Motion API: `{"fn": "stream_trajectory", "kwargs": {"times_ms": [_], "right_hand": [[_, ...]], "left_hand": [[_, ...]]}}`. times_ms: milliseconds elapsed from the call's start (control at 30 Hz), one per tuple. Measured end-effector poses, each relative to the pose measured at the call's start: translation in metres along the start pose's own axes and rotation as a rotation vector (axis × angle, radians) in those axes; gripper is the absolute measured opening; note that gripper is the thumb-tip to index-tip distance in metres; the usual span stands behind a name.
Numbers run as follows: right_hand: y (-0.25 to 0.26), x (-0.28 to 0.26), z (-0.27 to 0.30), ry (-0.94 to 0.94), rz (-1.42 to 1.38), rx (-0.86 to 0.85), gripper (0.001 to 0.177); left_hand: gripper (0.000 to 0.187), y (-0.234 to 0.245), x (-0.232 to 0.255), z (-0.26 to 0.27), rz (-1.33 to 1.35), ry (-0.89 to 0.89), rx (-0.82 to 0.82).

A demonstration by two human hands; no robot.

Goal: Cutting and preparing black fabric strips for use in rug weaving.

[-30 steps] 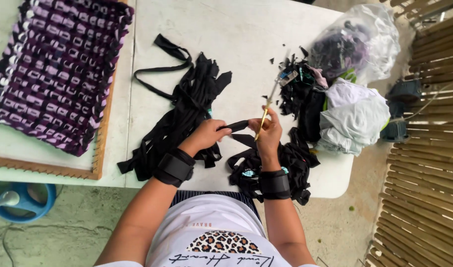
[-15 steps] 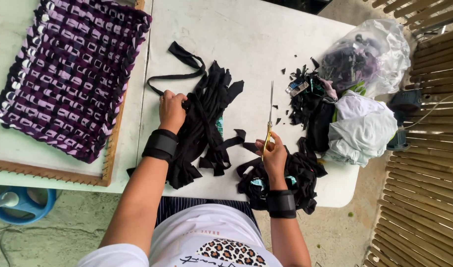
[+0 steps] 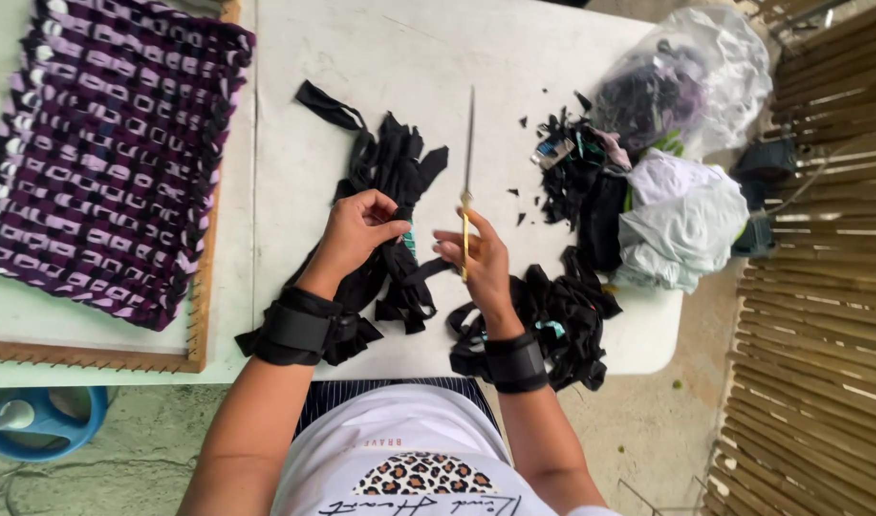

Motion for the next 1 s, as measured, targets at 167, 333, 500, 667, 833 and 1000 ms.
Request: {"fn": "stream_trajectory", "kwargs": {"times_ms": [167,333,500,667,833,1000], "right_hand": [[-0.006,-0.021,-0.006,0.066,0.012,0.011,0.069],[0.013,-0.026,-0.002,0.185,0.038,0.006,0.068],[0.031,-0.028,0.013,0.168,0.048,0.043,0.064],[0.057,-0.021,0.052,0.139,0.261,-0.027,0.069],[0.071,-0.014,0.075,0.117,0.554,-0.011,0.076],[0.072,-0.018,0.078,0.148,0.597,0.002,0.074]], "left_hand": [[0.024,-0.037,0.015,0.011,0.173,-0.020,-0.102],[0.024,-0.061,0.028,0.010,0.135,-0.078,-0.195],[0.010,-0.075,0.015,-0.002,0.036,-0.154,-0.022],[0.009,-0.085,0.034,-0.013,0.344,-0.126,0.000],[0.007,-0.097,0.027,-0.023,0.353,-0.147,0.036],[0.003,-0.110,0.024,-0.027,0.413,-0.063,-0.013]]}}
Point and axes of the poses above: each hand's wrist, its own z-axis away from the middle knuckle, its own y-axis out of the back of the hand, x = y × z, the point moved 2 cm from there along -z, towards the middle knuckle, and after that the axes turned 6 degrees about -x, right-handed, at the moved point
